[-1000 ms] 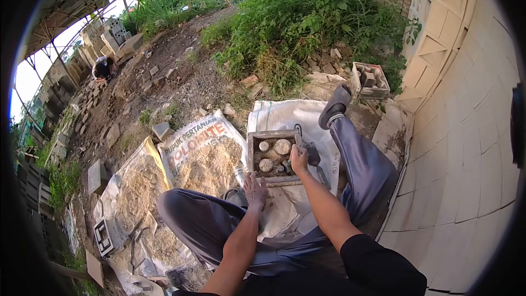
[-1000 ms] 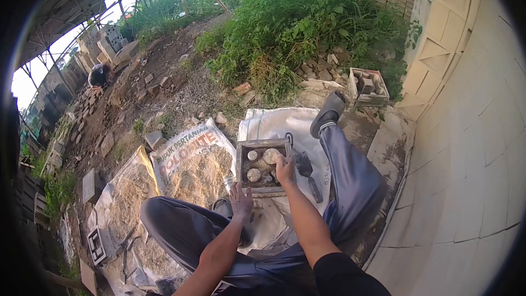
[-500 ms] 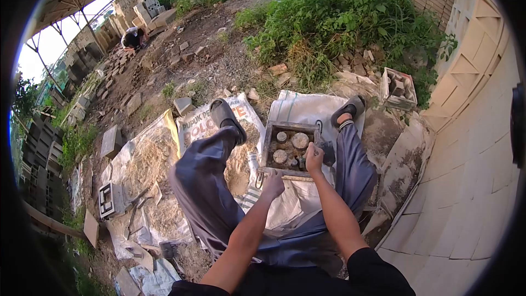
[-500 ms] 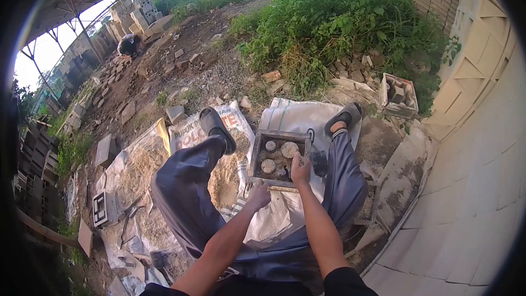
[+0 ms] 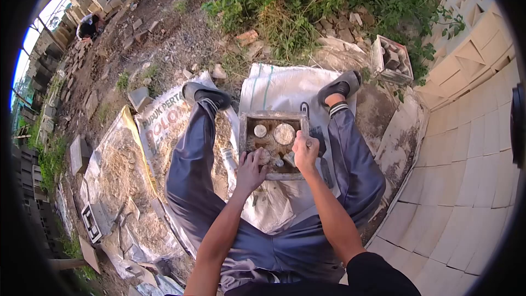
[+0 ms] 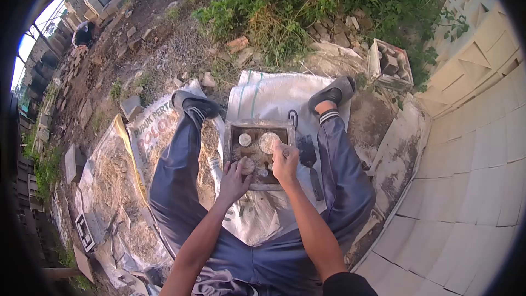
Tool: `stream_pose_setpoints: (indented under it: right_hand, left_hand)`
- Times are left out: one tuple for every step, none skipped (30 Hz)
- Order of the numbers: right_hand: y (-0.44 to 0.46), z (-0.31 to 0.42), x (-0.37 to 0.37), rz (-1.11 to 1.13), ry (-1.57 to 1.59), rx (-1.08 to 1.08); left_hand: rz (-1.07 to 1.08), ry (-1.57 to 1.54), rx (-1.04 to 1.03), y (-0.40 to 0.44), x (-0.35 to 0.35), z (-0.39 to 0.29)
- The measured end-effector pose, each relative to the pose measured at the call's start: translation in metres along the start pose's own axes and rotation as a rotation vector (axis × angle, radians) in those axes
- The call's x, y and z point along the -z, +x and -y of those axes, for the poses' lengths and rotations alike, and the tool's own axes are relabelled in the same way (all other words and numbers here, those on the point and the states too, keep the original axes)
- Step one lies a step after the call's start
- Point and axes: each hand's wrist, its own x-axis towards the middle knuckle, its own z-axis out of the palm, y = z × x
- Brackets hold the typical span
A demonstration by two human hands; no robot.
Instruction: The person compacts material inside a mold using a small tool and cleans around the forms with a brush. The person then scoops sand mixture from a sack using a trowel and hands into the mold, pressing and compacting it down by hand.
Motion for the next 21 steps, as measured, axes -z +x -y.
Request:
stream_pose_setpoints:
  right_hand:
    - [-0.006,-0.008,-0.002,-0.013,0.014,-0.004]
    - [-0.003,-0.014,-0.001,-0.005,-0.025,0.045]
    - [0.002,-0.009,-0.003,-0.006,-0.04,0.033]
    - [0.003,0.0,-0.004,-0.01,0.006,-0.028]
    - [0.006,0.011,-0.006,-0.018,0.056,-0.076]
    - [0.005,0.029,-0.004,-0.045,0.104,-0.099]
    - [0.001,0.019,-0.004,-0.04,0.097,-0.115]
    - [-0.01,0.006,-0.002,-0.08,0.208,-0.024]
    - [-0.021,0.003,0.0,-0.118,0.317,0.074]
    - [-0.026,0.003,0.002,-0.102,0.281,0.088]
    - [-0.018,0.002,0.003,-0.096,0.276,0.098]
    - [-0.008,0.012,0.0,-0.103,0.218,-0.027]
    - [-0.002,0.022,-0.004,-0.123,0.17,-0.148]
    - [0.001,0.034,-0.003,-0.087,0.069,-0.098]
    - [-0.002,0.029,-0.003,-0.099,0.078,-0.097]
    - [-0.009,0.017,-0.001,-0.1,0.091,0.037]
    - [-0.017,0.007,0.003,-0.098,0.096,0.171]
    - [-0.026,-0.013,0.006,0.024,0.039,0.2]
    - [-0.022,-0.015,0.002,0.059,-0.004,0.154]
    - [-0.011,-0.015,0.004,0.084,0.017,0.032]
    - [-0.005,-0.002,0.002,0.098,0.049,-0.102]
  left_hand:
    - [0.025,-0.021,0.012,0.0,-0.001,-0.004]
    - [0.02,0.003,0.053,0.006,-0.001,-0.008]
    - [0.011,0.029,0.096,0.016,-0.001,-0.011]
    - [-0.026,0.048,0.019,0.026,-0.006,-0.013]
    - [-0.019,0.038,0.019,0.032,-0.008,-0.016]
    - [0.019,-0.045,0.071,0.04,-0.01,-0.017]
    - [0.074,-0.129,0.132,0.041,-0.012,-0.017]
    - [0.083,-0.184,0.169,0.041,-0.019,-0.009]
    - [0.037,-0.179,0.144,0.036,-0.016,-0.006]
    - [0.054,-0.177,0.144,0.037,-0.015,-0.005]
    - [0.07,-0.175,0.142,0.038,-0.013,-0.008]
    - [0.073,-0.178,0.143,0.033,-0.014,-0.011]
    - [0.075,-0.185,0.137,0.032,-0.013,-0.01]
    - [0.069,-0.186,0.127,0.036,-0.011,-0.007]
    - [0.075,-0.177,0.117,0.036,-0.011,-0.005]
    - [0.037,-0.147,0.109,0.032,-0.013,-0.005]
    - [-0.004,-0.122,0.102,0.028,-0.015,-0.008]
    - [-0.004,-0.126,0.094,0.024,-0.017,-0.008]
    - [0.01,-0.106,0.081,0.027,-0.018,-0.005]
    - [0.022,-0.082,0.069,0.03,-0.021,-0.004]
    - [0.03,-0.072,0.048,0.025,-0.023,-0.005]
